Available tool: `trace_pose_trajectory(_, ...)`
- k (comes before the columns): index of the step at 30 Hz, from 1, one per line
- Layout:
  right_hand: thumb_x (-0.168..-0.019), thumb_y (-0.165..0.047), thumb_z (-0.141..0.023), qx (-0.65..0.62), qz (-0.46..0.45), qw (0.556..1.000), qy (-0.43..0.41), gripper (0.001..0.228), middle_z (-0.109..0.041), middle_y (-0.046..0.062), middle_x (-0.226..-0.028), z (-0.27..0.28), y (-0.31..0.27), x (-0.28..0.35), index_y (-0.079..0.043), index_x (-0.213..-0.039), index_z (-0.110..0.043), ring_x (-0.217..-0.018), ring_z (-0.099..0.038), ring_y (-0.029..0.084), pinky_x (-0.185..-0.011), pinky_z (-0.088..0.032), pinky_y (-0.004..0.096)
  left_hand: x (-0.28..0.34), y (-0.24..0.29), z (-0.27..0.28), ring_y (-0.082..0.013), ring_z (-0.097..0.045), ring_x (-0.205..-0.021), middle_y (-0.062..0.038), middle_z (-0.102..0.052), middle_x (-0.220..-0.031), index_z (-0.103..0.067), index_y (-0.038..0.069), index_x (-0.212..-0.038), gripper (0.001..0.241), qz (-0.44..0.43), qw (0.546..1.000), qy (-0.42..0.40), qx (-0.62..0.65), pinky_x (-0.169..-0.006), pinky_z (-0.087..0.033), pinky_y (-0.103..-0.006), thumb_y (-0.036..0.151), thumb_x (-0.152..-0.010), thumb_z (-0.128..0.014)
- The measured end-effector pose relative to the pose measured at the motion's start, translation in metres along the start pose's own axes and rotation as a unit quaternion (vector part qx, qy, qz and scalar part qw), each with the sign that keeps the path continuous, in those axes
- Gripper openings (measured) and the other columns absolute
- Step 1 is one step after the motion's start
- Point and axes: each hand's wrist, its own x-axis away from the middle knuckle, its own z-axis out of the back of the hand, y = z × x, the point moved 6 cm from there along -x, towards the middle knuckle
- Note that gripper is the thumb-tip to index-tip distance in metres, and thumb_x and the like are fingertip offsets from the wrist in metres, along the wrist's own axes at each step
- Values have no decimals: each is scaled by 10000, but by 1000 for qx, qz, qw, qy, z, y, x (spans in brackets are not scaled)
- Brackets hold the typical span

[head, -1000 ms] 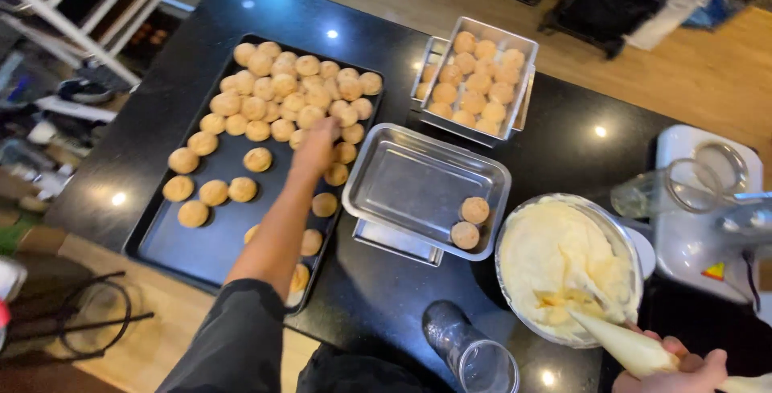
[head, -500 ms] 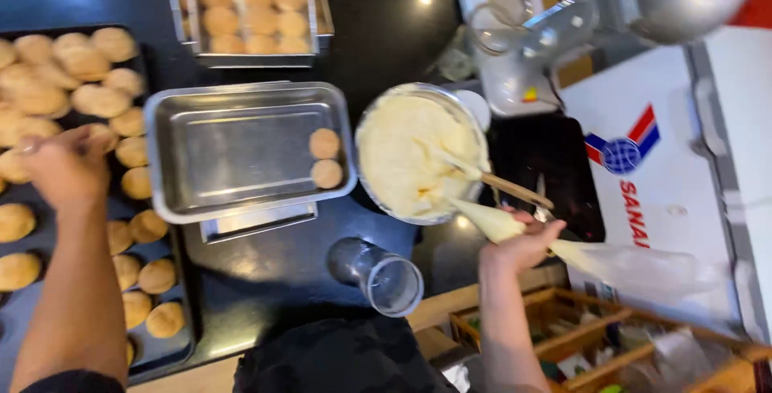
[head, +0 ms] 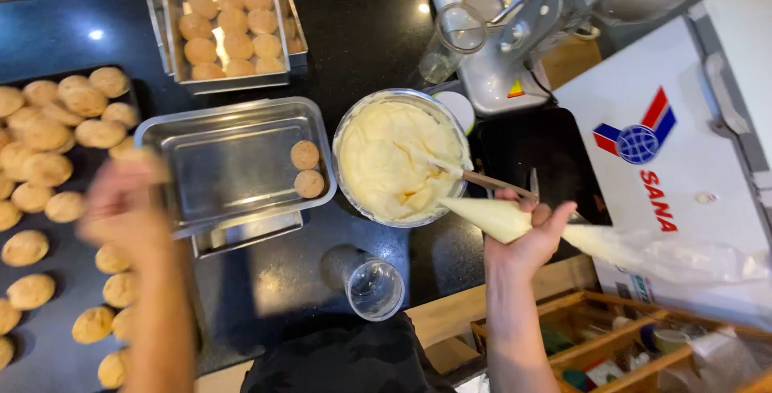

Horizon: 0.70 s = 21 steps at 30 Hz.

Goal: The person holds a piping bag filled with cream and inserts its tip into small round breads one at a time, squeezing cream into each and placing the filled bread into a metal tray. Near the end they refill the piping bag with cream from the bowl using a spatula.

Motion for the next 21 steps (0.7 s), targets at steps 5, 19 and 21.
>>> trace_pose_trajectory(5,-1041,-590,-495,-108,-111,981,-117,615,-526,7,-685,-68,37,21,-164,-621,-349,-847,-618,287,-974,-481,485,88,66,-157,-134,-682,-1018,-57,-724,-1151,-680,24,-1256,315,420,881,-50,215,-892,-559,-287,75,-946,-696)
trace_pose_trajectory(19,-1048,-588,-426,-85,-112,980,-143,626,-399,-1,-598,-95,28,36,-174,-600,-284,-710,-536,249,-837,-489,477,135,141,-243,-229,-604,-1279,-161,-635,-1385,-528,-66,-1446,450,462,792,-176,358,-1113,-492,-368,34,-1009,-571)
trace_pose_trajectory(21,-1070,-575,-421,-74,-88,978,-173,626,-383,5,-580,-93,24,33,-178,-605,-287,-670,-517,244,-780,-495,460,139,145,-244,-216,-576,-1321,-155,-616,-1416,-510,-58,-1467,504,428,807,-212,346,-1134,-456,-348,8,-980,-619)
